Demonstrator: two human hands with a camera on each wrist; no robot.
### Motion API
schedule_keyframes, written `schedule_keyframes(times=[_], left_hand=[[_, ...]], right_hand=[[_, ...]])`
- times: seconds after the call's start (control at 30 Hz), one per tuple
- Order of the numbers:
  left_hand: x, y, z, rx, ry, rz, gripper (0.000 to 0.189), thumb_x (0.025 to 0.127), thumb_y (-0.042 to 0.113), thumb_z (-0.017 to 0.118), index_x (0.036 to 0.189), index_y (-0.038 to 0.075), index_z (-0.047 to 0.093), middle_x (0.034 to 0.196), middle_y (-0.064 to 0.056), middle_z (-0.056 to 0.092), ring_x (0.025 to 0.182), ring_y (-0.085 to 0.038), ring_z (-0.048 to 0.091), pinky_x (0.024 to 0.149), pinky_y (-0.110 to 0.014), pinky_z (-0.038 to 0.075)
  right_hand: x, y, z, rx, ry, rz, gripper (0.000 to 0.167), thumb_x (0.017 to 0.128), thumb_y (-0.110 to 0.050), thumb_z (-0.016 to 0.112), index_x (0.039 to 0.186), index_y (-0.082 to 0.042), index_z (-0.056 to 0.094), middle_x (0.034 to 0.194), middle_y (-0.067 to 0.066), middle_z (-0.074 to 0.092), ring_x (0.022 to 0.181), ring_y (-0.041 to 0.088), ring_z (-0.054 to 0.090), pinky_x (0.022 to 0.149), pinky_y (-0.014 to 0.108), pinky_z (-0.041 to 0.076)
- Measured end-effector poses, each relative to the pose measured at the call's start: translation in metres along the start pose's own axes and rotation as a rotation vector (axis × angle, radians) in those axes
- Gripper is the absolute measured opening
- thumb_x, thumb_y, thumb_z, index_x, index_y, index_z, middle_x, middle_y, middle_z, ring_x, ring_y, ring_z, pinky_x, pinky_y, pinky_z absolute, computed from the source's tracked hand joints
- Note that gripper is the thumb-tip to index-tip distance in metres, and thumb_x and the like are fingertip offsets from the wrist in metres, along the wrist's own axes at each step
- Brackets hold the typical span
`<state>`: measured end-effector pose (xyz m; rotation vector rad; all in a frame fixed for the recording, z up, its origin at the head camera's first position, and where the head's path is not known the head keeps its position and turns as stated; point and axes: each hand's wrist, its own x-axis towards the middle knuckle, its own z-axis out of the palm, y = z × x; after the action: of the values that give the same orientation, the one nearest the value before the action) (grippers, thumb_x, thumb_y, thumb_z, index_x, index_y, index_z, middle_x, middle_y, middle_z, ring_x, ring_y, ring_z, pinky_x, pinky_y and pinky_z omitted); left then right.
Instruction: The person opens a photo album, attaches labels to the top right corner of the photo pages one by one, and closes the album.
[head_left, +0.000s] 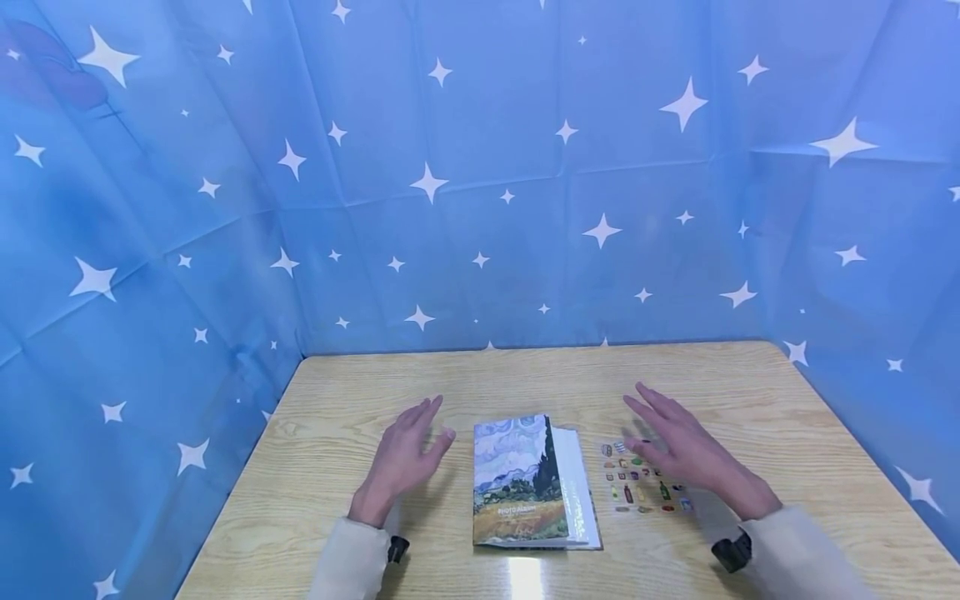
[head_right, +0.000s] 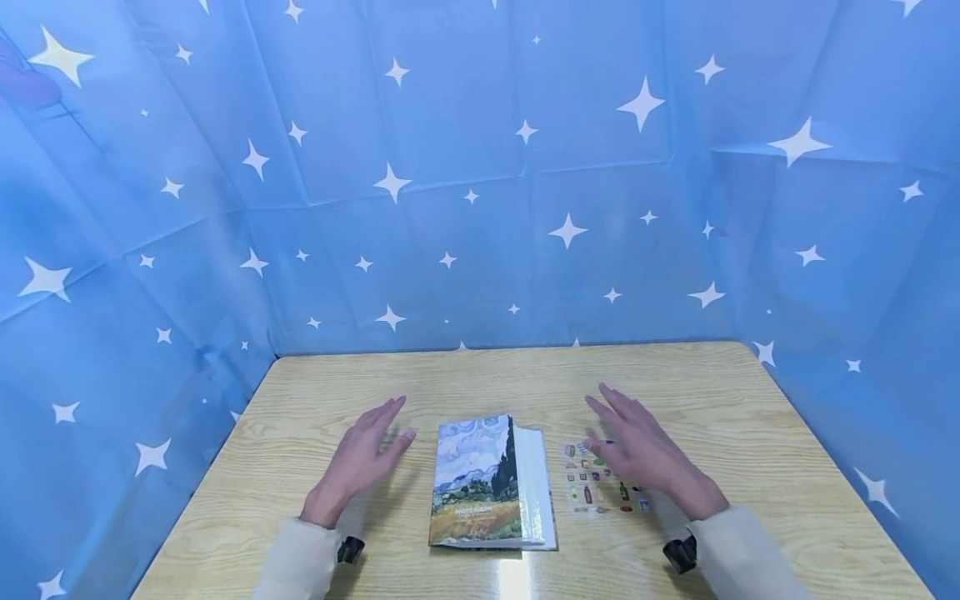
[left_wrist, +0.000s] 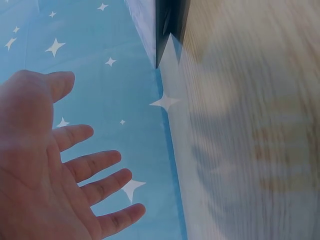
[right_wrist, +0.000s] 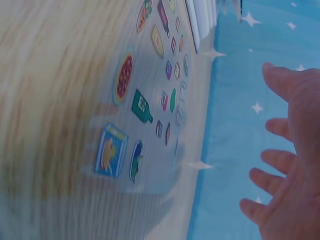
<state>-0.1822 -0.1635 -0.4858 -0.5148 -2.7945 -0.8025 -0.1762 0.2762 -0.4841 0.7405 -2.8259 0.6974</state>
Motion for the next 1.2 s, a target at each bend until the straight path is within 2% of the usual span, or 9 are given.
schedule_keyframes(times=[0.13,0.33,0.67,0.83,1.0,1.2], left_hand=[[0.000,0.002,0.004,-0.012,-0.012,-0.005,0.062,0.100,0.043,0.054,0.152,0.012,0.041,0.150,-0.018,0.045,0.137,-0.040,0.043,0.111,-0.059,0.035],[-0.001,0.005,0.010,-0.015,-0.003,0.023,0.063,0.100,0.045,0.053,0.151,0.011,0.042,0.149,-0.020,0.047,0.136,-0.040,0.045,0.110,-0.059,0.037],[0.002,0.014,0.017,-0.045,-0.013,0.039,0.061,0.098,0.037,0.059,0.150,0.010,0.042,0.149,-0.021,0.046,0.135,-0.043,0.044,0.109,-0.062,0.035],[0.003,0.018,0.021,-0.041,-0.019,0.061,0.062,0.099,0.041,0.057,0.150,0.009,0.042,0.148,-0.023,0.046,0.135,-0.044,0.044,0.109,-0.061,0.037],[0.005,0.022,0.024,-0.030,-0.041,0.070,0.063,0.099,0.045,0.054,0.151,0.010,0.041,0.149,-0.021,0.046,0.136,-0.041,0.044,0.111,-0.058,0.036],[0.005,0.028,0.030,-0.033,-0.098,0.034,0.065,0.099,0.048,0.052,0.153,0.015,0.037,0.153,-0.018,0.042,0.139,-0.039,0.040,0.113,-0.057,0.033]], right_hand=[[0.002,-0.002,0.005,0.004,-0.020,-0.002,0.066,0.097,-0.032,0.064,0.151,-0.004,0.038,0.159,0.026,0.025,0.140,0.050,0.027,0.107,0.070,0.027],[0.004,-0.006,0.012,0.018,-0.030,-0.022,0.066,0.096,-0.027,0.066,0.151,-0.003,0.039,0.159,0.026,0.025,0.141,0.050,0.027,0.107,0.069,0.028],[0.009,-0.015,0.021,0.020,-0.050,-0.017,0.065,0.098,-0.037,0.061,0.150,-0.004,0.041,0.159,0.024,0.026,0.142,0.047,0.029,0.109,0.068,0.028],[0.011,-0.019,0.025,0.020,-0.049,-0.039,0.065,0.098,-0.038,0.061,0.150,-0.004,0.040,0.159,0.023,0.026,0.141,0.047,0.030,0.109,0.067,0.028],[0.013,-0.022,0.028,0.003,-0.051,-0.064,0.066,0.099,-0.039,0.060,0.150,-0.004,0.040,0.159,0.023,0.027,0.141,0.046,0.031,0.110,0.066,0.029],[0.016,-0.029,0.032,0.003,-0.055,-0.081,0.066,0.096,-0.036,0.064,0.149,-0.002,0.041,0.158,0.023,0.029,0.140,0.046,0.033,0.112,0.064,0.028]])
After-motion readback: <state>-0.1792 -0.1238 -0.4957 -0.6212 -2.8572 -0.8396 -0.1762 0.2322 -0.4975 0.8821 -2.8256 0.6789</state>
